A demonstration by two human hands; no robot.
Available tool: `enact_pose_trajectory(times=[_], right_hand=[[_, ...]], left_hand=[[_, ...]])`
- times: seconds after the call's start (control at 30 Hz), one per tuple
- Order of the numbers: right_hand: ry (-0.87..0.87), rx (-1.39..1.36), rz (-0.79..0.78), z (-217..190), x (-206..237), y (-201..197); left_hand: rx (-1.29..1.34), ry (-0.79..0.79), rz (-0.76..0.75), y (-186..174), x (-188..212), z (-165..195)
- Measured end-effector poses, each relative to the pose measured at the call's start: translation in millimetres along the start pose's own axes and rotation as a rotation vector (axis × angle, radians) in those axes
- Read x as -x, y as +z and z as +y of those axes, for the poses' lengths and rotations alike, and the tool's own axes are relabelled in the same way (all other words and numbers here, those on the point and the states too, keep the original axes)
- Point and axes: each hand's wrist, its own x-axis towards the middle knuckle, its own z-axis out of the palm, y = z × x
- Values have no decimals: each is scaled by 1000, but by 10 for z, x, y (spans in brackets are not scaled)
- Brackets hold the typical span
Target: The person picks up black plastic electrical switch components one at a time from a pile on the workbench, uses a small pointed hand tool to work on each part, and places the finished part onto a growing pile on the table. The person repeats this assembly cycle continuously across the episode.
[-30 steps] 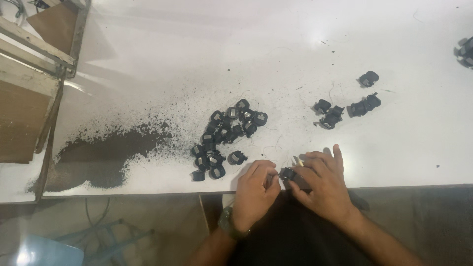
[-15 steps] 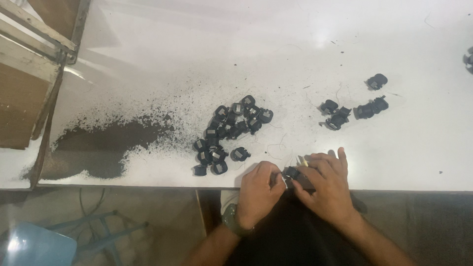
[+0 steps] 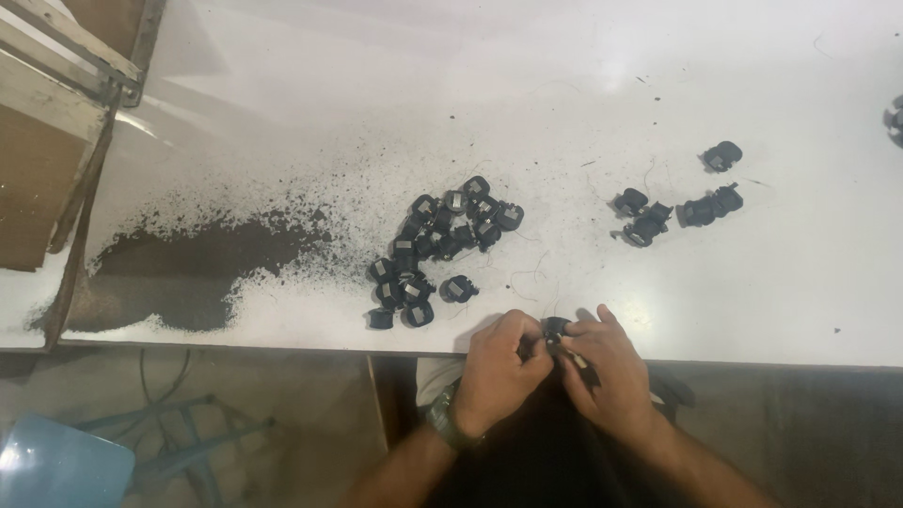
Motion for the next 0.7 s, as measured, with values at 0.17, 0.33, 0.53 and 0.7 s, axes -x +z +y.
enact_pose_trajectory(times=[0.17,0.33,0.53,0.7], right_hand=[[-32,29,-1,10,5,5],[-58,113,-7,113,-85,-78],[-18,237,221,402,-268,-451],[-18,204,198,377,-276,-573]], left_hand=[[13,24,-6,31,0,-76],[-55,200,-3,41,-42,-14],[-576,150,246,-417,-256,-23],[-733,-48,130,-436,-356,-42]])
